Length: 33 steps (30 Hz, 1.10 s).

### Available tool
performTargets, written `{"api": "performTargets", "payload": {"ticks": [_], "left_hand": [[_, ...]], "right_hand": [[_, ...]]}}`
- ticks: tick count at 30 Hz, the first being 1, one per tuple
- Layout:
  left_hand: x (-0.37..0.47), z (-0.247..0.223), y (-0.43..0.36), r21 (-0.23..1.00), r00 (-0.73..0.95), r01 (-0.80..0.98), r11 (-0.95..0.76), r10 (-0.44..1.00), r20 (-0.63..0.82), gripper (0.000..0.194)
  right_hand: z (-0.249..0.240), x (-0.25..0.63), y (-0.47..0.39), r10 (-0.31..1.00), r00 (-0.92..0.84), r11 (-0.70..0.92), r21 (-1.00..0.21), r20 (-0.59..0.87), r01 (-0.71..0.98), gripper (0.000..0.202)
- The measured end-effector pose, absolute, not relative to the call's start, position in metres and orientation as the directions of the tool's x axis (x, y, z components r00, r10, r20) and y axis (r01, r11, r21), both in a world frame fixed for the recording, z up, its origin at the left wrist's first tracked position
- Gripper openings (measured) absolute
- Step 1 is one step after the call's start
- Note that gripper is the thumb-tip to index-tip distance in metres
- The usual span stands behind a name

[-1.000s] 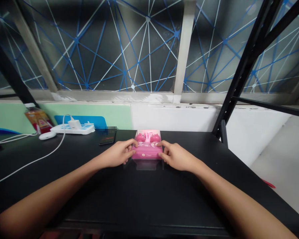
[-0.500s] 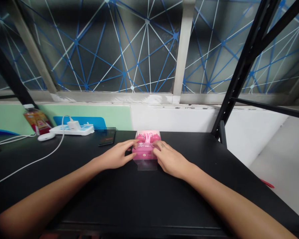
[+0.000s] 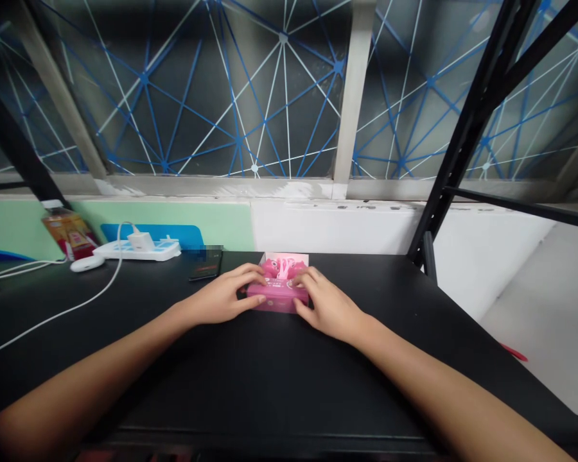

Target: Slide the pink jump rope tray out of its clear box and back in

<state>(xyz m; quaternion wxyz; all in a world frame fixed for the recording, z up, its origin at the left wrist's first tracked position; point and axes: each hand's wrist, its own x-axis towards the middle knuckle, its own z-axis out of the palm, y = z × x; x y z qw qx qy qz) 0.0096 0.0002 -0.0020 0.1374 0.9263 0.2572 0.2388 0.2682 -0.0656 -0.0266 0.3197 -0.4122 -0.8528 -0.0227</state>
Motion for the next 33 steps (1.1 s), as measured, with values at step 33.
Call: {"api": "performTargets", "payload": {"ticks": [33], "left_hand": [[0.008, -0.001, -0.007, 0.496, 0.767, 0.387, -0.777, 0.57, 0.295, 0.028]], "right_hand": [[-0.007, 0.279, -0.068, 0.799, -0.412, 0.528, -0.181, 0.439, 0.83, 0.023]]}}
